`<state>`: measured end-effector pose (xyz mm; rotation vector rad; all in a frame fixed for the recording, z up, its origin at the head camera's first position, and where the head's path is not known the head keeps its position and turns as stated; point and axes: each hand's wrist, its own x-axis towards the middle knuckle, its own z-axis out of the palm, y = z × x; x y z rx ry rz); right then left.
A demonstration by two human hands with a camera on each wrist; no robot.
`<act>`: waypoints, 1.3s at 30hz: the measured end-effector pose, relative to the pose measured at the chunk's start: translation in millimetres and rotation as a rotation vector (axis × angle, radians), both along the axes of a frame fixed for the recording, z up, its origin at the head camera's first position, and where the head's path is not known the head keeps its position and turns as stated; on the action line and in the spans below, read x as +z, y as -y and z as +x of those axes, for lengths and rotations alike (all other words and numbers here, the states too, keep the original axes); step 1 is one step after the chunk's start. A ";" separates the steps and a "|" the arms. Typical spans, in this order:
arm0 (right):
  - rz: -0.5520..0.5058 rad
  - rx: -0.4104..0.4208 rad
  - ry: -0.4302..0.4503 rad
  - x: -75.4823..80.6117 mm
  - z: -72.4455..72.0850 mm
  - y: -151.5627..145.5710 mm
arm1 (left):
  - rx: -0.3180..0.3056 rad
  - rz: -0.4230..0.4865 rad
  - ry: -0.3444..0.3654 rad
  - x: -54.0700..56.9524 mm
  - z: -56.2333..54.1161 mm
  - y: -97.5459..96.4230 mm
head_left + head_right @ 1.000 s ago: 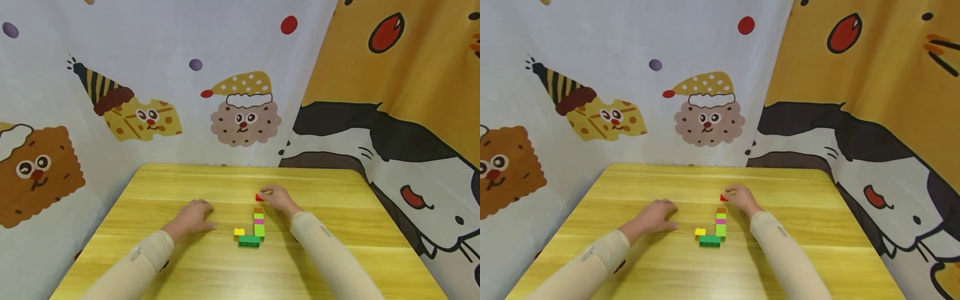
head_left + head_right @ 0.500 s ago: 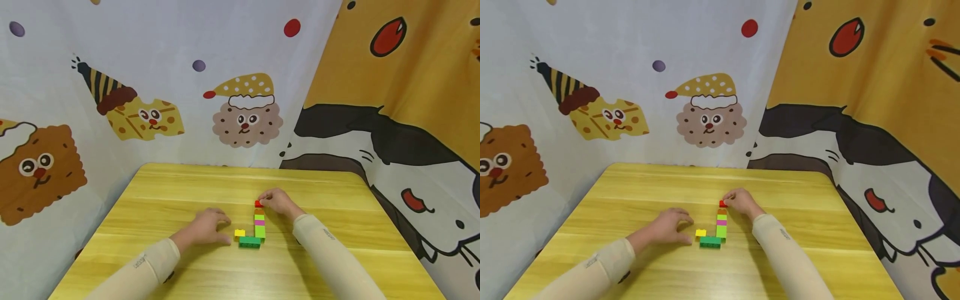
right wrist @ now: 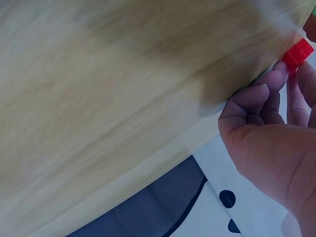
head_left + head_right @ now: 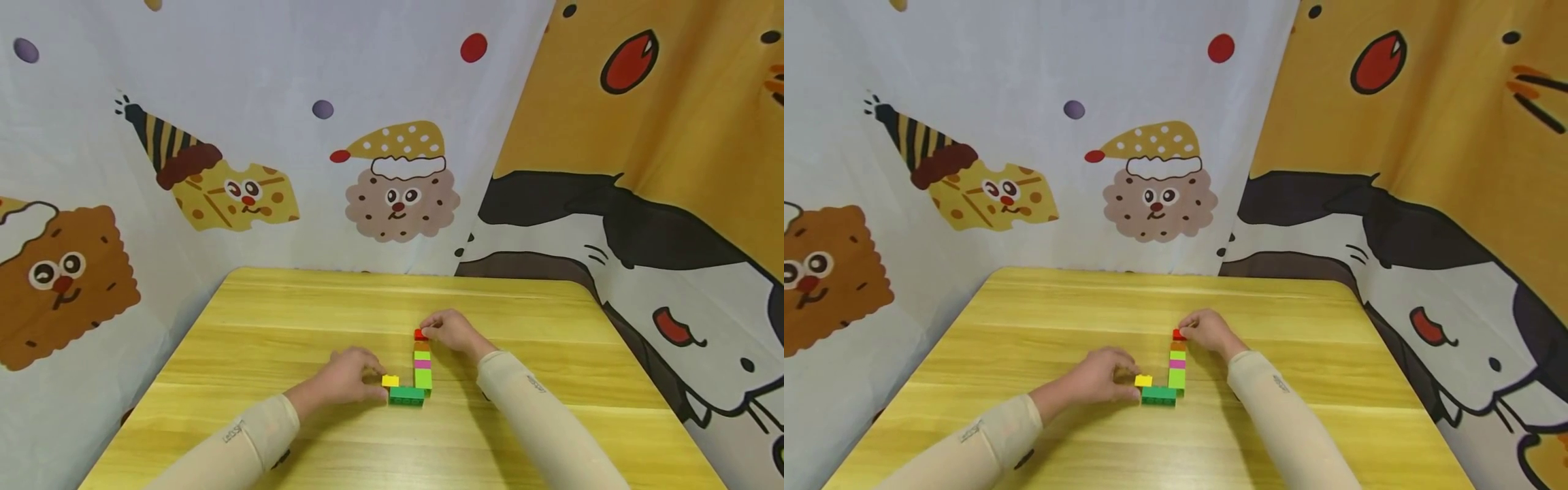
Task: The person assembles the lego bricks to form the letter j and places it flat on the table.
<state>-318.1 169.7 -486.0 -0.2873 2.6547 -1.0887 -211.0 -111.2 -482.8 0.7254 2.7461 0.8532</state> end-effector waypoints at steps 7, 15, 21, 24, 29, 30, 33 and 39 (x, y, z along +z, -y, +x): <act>0.008 0.001 -0.010 -0.7 -0.7 0.8 | 0.007 0.003 0.004 0.2 0.4 -0.4; 0.019 -0.014 -0.016 -1.6 -2.6 1.0 | 0.017 -0.012 0.001 0.6 -0.5 -3.0; 0.038 -0.013 -0.014 -1.1 -2.6 -0.7 | 0.021 -0.017 0.004 0.4 -0.3 -4.5; 0.043 -0.007 -0.018 0.0 -2.2 -1.4 | 0.022 -0.013 0.008 1.1 -0.9 -5.1; 0.053 -0.001 -0.029 -0.5 -2.9 -1.5 | 0.015 -0.002 0.013 2.4 -1.3 -5.0; 0.054 -0.004 -0.027 -0.8 -3.1 -1.4 | 0.013 -0.001 0.015 2.7 -1.1 -5.0; 0.060 -0.002 -0.034 -2.0 -3.6 -0.9 | 0.011 -0.002 0.020 2.6 -0.9 -4.8; 0.051 -0.005 -0.021 -1.5 -2.7 -0.5 | 0.003 -0.010 0.014 0.3 -1.7 -3.4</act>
